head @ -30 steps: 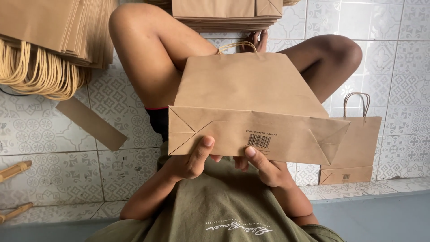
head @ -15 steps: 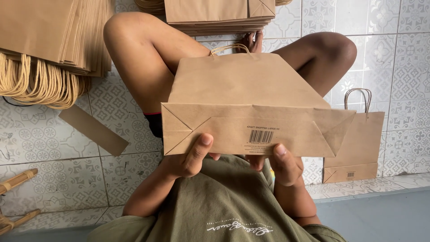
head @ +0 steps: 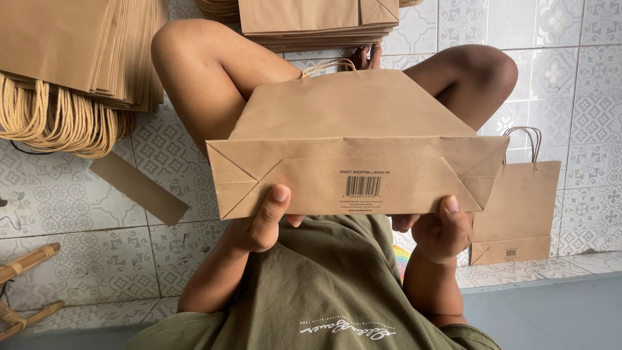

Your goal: The person is taking flat paper bags from a stack, opening them up, and folding the bottom to create a stable base.

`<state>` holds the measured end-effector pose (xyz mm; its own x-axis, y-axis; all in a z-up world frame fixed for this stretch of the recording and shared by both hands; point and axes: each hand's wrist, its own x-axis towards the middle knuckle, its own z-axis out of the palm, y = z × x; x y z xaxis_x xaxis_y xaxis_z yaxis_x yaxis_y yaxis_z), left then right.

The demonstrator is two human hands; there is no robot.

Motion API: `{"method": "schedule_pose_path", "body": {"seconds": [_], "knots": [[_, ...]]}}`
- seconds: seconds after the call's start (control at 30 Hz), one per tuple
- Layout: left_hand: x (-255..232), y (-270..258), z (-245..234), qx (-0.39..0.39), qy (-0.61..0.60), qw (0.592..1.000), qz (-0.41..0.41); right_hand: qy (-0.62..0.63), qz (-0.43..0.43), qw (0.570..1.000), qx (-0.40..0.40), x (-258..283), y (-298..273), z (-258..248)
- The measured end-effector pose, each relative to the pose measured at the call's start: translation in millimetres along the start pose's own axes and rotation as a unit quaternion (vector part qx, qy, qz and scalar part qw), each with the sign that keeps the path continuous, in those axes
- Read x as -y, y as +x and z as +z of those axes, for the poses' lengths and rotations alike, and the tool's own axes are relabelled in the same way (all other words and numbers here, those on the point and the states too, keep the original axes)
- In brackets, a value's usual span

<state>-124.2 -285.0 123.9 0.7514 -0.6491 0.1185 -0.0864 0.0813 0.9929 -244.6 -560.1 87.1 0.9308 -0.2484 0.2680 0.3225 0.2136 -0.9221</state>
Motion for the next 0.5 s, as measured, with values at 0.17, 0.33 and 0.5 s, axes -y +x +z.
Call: {"method": "schedule_pose_path", "body": {"seconds": [0.17,0.33,0.5], "knots": [[13,-4,-3,0.023,0.012,0.998,0.051,-0.002,-0.001,1.0,-0.001,-5,-1,-1],[-9,1,10,-0.071,-0.13,0.986,0.076,0.053,0.007,0.999,0.007,-2,9,8],[2,-10,2,-0.056,-0.04,0.997,0.03,0.03,-0.013,0.999,-0.001,-17,-3,-13]]}}
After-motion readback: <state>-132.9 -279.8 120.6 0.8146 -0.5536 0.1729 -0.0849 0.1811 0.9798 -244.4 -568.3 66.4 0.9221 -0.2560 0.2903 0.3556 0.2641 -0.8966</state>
